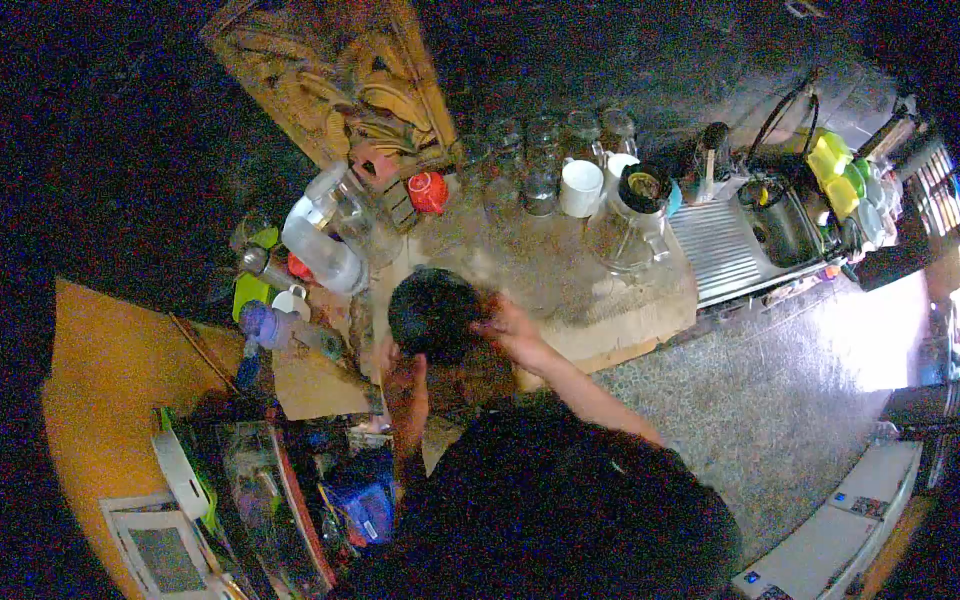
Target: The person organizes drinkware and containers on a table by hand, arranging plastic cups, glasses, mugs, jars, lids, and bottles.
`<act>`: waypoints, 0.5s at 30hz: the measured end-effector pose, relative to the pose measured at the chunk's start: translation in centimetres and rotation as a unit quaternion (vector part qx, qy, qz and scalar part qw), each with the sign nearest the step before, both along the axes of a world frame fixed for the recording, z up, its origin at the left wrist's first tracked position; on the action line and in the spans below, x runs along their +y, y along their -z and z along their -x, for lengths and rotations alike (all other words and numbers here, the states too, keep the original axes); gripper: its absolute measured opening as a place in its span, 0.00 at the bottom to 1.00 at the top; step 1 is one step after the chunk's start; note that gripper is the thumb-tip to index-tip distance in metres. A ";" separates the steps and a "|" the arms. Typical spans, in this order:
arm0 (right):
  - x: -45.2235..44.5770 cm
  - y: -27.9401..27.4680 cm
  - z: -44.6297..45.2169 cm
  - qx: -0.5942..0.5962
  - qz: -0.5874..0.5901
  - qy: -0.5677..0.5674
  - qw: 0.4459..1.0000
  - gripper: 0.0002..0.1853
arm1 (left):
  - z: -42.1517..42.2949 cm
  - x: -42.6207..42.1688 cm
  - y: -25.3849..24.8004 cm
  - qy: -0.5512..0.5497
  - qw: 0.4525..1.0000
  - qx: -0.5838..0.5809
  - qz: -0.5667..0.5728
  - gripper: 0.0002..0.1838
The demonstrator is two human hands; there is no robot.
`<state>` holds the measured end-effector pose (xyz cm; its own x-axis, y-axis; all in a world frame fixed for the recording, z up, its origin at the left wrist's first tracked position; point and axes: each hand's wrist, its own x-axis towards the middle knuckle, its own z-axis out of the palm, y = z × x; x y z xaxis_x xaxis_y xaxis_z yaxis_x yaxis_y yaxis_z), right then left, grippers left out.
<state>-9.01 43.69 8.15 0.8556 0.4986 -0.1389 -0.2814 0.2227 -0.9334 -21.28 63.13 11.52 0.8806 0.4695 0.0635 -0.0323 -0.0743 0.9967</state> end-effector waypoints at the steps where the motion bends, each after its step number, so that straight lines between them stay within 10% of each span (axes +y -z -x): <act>1: -1.4 0.0 0.2 -0.014 -0.040 0.029 0.999 0.19 | -0.5 -0.3 -0.2 0.000 1.000 0.001 -0.001 0.39; 8: -9.3 -3.6 -0.7 -0.070 0.196 0.155 0.966 0.16 | -8.0 -5.4 3.6 0.095 0.973 -0.009 -0.208 0.28; 11: -12.3 -2.8 -2.6 0.072 0.018 0.185 0.980 0.18 | -11.5 -9.2 0.4 0.095 0.987 0.078 -0.100 0.30; 15: -15.3 1.5 -5.1 -0.071 0.097 0.147 0.982 0.22 | -14.3 -11.5 2.7 0.097 0.985 0.000 -0.145 0.28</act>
<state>-3.94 28.35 6.67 0.9763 0.2027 -0.0756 -0.0953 0.0894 -0.9914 -6.98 51.62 8.84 0.9517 0.2556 0.1700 -0.0734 -0.3481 0.9346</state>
